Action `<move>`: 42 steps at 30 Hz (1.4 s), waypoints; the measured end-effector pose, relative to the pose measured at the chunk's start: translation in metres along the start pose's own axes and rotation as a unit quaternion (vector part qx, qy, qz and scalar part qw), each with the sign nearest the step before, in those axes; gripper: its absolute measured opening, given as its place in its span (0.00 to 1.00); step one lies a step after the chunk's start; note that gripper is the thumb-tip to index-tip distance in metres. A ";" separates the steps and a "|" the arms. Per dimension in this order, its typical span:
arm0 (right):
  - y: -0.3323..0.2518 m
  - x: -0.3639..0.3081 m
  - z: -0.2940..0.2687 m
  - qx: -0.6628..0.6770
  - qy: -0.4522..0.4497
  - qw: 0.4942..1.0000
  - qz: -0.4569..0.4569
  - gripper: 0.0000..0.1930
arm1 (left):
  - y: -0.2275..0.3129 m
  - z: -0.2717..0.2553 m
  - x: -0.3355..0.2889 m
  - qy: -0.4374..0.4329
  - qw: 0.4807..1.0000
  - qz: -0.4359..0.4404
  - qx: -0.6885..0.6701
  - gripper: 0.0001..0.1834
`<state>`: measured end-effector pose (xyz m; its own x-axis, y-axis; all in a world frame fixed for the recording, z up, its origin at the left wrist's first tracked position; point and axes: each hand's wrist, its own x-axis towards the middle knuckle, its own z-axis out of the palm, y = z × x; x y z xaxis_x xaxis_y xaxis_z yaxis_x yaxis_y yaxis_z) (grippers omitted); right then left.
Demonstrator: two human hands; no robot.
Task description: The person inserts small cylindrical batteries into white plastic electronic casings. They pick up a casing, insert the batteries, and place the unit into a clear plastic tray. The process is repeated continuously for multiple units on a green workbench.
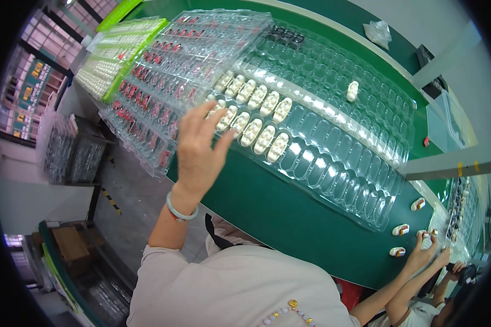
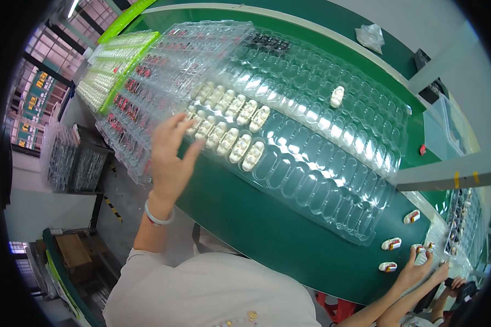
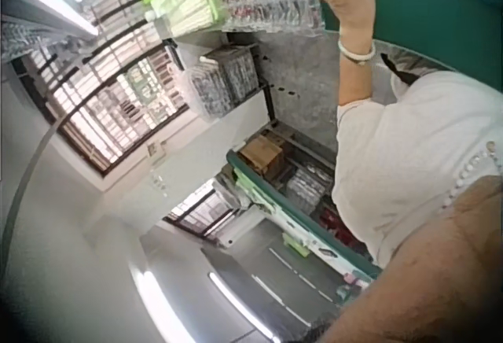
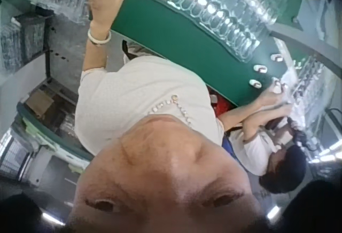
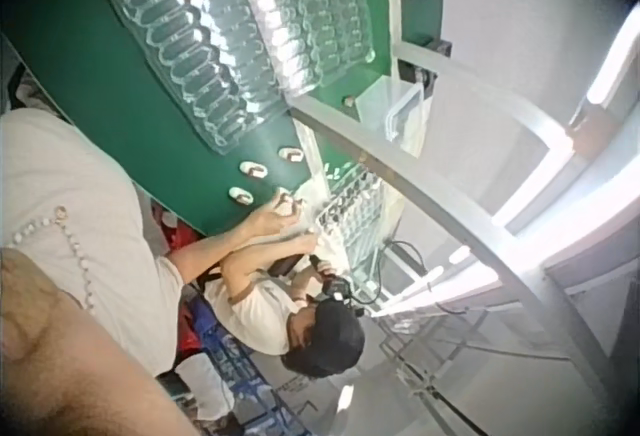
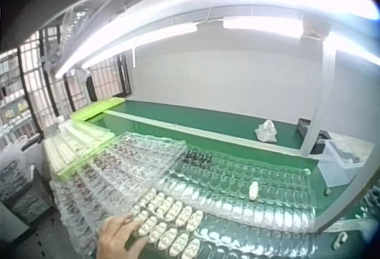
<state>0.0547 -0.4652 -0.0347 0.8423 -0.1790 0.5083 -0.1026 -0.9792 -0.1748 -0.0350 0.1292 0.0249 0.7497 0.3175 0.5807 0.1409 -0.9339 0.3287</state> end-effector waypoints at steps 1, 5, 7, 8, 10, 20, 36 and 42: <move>-0.026 0.002 -0.010 0.028 0.015 0.999 -0.028 0.18 | -0.010 -0.007 0.001 0.017 0.998 -0.011 0.063 0.21; -0.200 0.008 -0.029 0.210 -0.073 0.959 -0.176 0.16 | -0.040 -0.008 0.005 0.006 0.977 -0.048 0.206 0.22; -0.268 0.011 -0.014 0.250 -0.170 0.905 -0.298 0.23 | -0.052 -0.003 0.004 -0.008 0.970 -0.063 0.236 0.21; -0.292 0.016 -0.002 0.236 -0.196 0.884 -0.352 0.26 | -0.056 -0.002 0.003 -0.009 0.970 -0.068 0.232 0.20; -0.327 0.027 0.035 0.246 -0.192 0.859 -0.405 0.27 | -0.057 -0.002 0.004 -0.007 0.968 -0.078 0.237 0.19; -0.366 0.047 0.087 0.341 -0.282 0.791 -0.422 0.14 | -0.066 -0.010 0.024 0.007 0.985 -0.043 0.166 0.12; -0.360 0.039 0.088 0.338 -0.201 0.790 -0.470 0.15 | -0.069 -0.013 0.014 -0.107 0.977 -0.026 0.182 0.36; -0.367 0.060 0.105 0.367 -0.218 0.773 -0.470 0.10 | -0.067 -0.009 0.009 -0.142 0.957 -0.024 0.252 0.50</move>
<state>0.1983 -0.1064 -0.0285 0.4771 0.7842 0.3968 0.8554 -0.3107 -0.4144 -0.0436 0.1965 0.0147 0.8702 0.3715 0.3238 0.4199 -0.9028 -0.0926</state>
